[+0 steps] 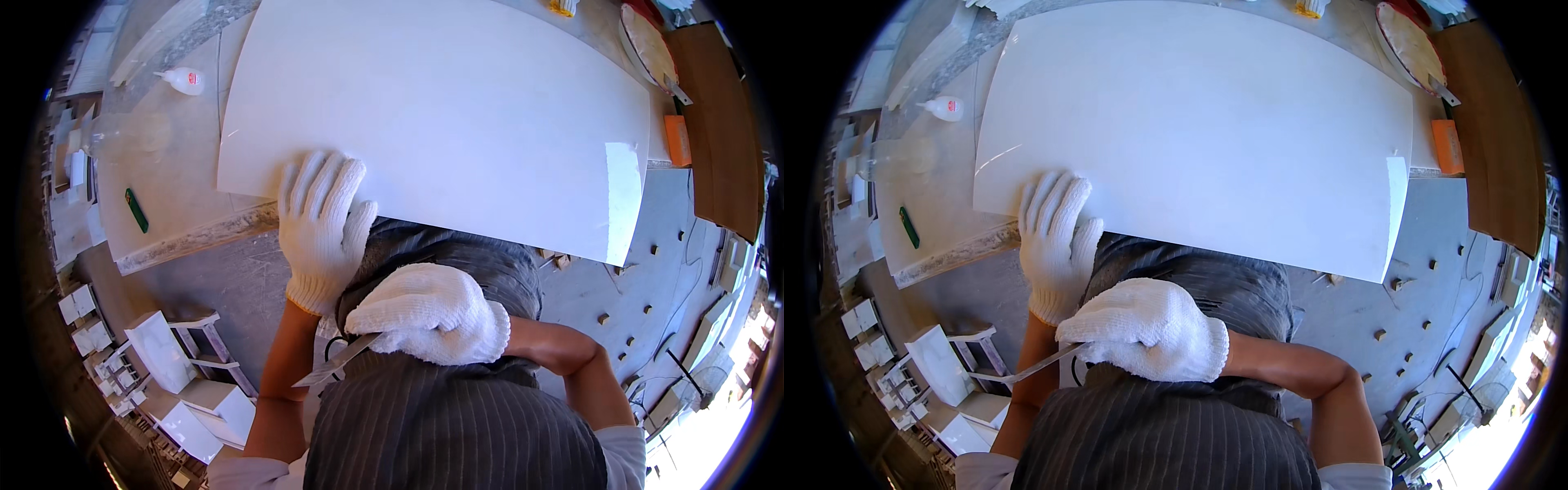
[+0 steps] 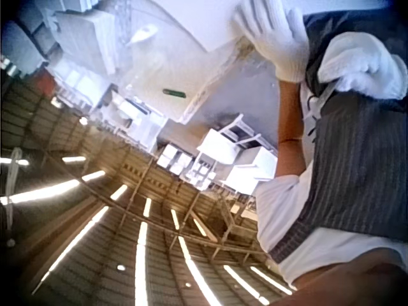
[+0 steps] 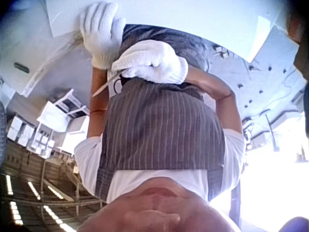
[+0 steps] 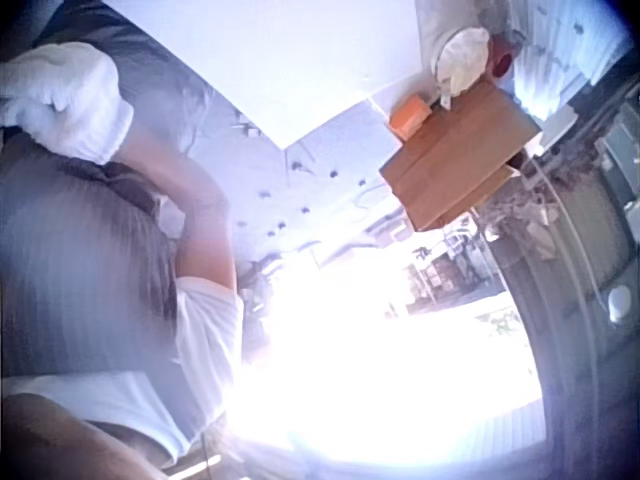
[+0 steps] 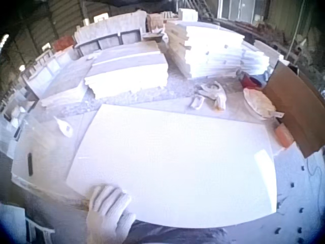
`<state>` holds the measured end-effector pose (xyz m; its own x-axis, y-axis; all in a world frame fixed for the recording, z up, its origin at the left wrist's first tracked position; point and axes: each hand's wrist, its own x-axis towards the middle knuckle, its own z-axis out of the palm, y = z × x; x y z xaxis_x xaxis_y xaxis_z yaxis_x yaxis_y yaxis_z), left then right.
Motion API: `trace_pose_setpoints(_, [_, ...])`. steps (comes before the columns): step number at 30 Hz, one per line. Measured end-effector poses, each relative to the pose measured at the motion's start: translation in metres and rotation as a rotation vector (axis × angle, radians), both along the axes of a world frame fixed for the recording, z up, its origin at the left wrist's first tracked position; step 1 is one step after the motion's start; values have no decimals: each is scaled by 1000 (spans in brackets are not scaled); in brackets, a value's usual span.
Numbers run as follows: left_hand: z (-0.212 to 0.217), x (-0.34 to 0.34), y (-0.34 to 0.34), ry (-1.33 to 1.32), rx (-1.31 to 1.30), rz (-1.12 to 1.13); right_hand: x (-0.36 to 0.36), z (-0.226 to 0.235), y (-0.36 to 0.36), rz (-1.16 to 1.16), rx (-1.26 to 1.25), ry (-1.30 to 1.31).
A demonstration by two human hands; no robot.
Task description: The person uses a utility knife to scrape the surface of a large white plastic sheet on a workbench. They repeatedly scrape different areas and wipe the surface with gloved hands, removing residue or film from the sheet.
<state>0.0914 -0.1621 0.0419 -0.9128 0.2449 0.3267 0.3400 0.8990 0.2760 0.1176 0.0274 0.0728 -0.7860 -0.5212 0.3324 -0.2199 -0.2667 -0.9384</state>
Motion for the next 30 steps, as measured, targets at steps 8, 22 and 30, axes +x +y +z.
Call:
trace_pose_setpoints(8, [0,-24,19,-56,-70,-71,1,-4,1,3,20,-9])
trace_pose_setpoints(22, [17,2,31,-171,-71,-197,2,-6,4,-11,-16,-41])
trace_pose_setpoints(30, [3,19,18,-86,91,-340,7,0,7,38,-86,-104])
